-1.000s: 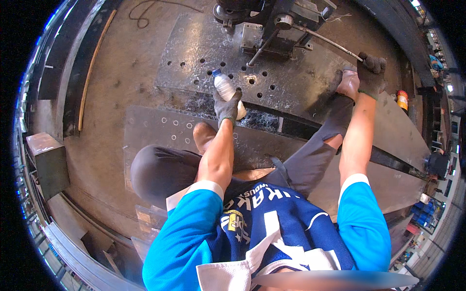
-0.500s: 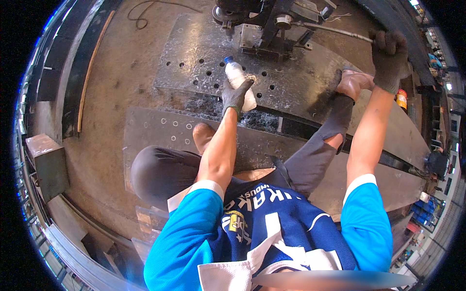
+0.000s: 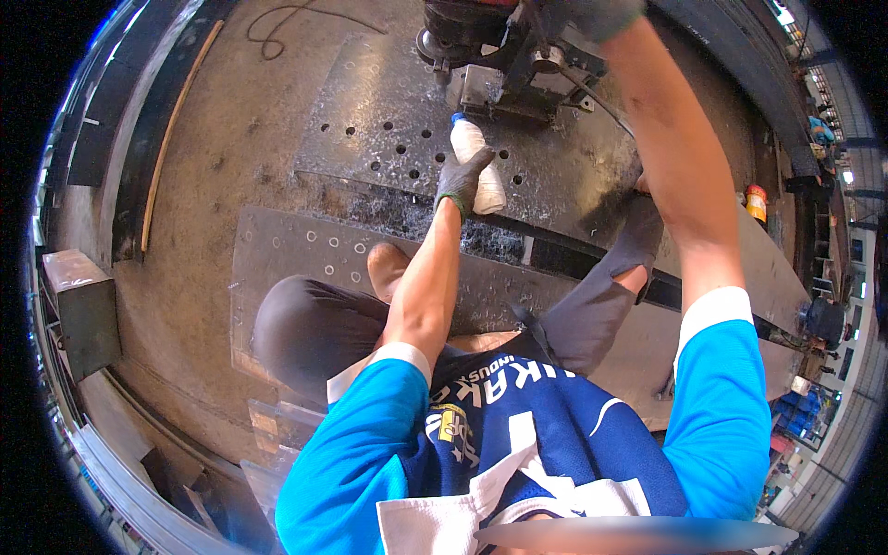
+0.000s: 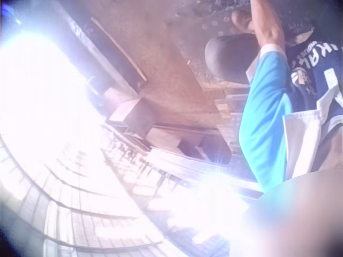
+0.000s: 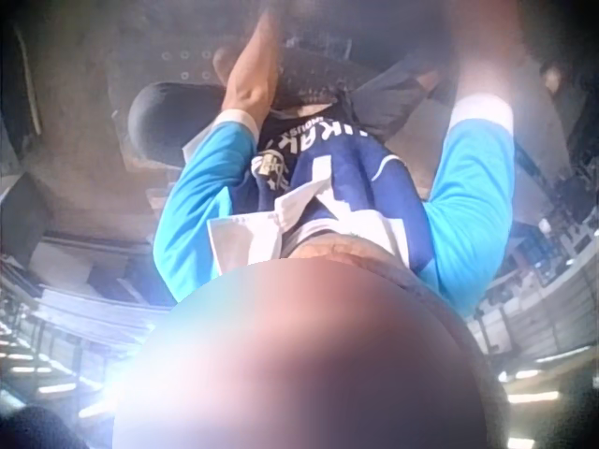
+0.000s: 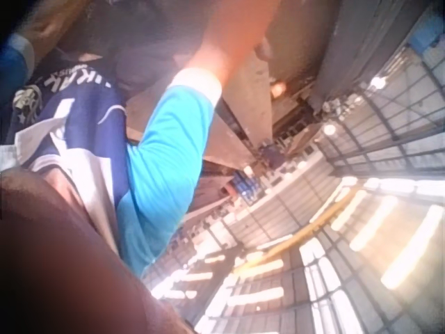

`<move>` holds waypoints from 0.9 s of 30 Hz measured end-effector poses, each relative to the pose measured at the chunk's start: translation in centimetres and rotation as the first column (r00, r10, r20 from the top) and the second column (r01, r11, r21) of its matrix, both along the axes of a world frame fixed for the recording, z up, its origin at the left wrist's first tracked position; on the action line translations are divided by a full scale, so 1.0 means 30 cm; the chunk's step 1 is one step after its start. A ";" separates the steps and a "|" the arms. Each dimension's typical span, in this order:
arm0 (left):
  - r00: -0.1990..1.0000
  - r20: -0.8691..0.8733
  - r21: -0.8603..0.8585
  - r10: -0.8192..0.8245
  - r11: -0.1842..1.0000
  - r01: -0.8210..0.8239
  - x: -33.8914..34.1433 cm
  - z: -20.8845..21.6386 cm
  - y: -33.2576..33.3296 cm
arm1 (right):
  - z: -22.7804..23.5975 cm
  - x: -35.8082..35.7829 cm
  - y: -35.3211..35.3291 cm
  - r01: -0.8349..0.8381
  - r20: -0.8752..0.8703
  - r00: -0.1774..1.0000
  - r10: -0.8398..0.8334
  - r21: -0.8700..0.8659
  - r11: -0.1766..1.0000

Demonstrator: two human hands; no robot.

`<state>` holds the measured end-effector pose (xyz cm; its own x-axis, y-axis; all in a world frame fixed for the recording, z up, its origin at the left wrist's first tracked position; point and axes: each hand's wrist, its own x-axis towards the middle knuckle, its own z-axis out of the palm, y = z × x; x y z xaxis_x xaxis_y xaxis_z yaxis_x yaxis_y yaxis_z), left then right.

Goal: The person operates a red drill press on a perforated metal sheet, repeatedly lowering the drill to create holes. They hold a white bottle in one hand and use the other to control the drill lever. The person remains seated on the floor throughout the task.

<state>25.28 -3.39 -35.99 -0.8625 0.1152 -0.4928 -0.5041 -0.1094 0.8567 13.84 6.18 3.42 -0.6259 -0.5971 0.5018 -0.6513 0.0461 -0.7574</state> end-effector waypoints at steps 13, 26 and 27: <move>0.987 0.153 0.199 0.043 0.977 -0.074 0.007 0.141 0.017 | -0.222 -0.229 -0.376 0.313 -0.448 0.894 0.009 0.638 0.704; 0.982 0.178 0.399 0.059 0.908 -0.127 -0.007 0.059 0.079 | -0.346 -0.251 -0.451 0.427 -0.500 0.863 -0.080 0.634 0.645; 0.982 0.173 0.411 0.075 0.901 -0.142 -0.010 0.050 0.087 | -0.345 -0.248 -0.449 0.430 -0.482 0.871 -0.098 0.649 0.627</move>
<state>24.98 -0.79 -34.48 -0.8017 0.2497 -0.5431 -0.5866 -0.5033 0.6345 6.42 -7.30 -6.93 -0.6821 -0.7006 0.2093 -0.7278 0.6782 -0.1019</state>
